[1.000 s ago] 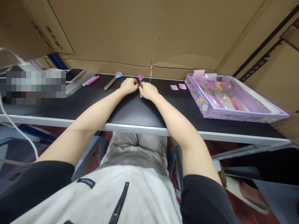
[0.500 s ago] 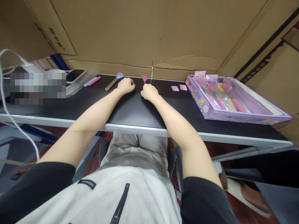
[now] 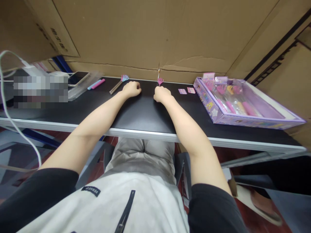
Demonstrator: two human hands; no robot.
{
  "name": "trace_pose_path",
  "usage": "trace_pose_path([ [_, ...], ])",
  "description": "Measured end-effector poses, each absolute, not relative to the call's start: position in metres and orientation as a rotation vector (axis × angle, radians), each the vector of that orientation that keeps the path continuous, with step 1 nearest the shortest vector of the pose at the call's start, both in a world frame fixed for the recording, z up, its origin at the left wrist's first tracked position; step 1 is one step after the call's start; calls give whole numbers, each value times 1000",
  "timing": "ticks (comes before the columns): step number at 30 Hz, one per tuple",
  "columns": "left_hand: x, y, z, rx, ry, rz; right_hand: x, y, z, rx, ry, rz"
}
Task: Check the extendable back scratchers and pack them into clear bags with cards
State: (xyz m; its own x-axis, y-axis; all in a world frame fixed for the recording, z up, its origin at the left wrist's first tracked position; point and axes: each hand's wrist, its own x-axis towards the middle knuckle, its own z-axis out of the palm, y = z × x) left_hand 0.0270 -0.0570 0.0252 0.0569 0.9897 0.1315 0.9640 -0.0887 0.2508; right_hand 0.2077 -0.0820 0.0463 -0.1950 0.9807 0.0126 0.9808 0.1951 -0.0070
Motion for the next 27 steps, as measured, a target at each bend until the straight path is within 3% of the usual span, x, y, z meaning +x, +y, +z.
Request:
trace_pose_path([
  [7,25,-53,22,2274,1999,426,221,-83,63,-2067,-2342,-8],
  [27,24,-39,6,2406,1843,245,263,-38,33,-2149,-2463,13],
])
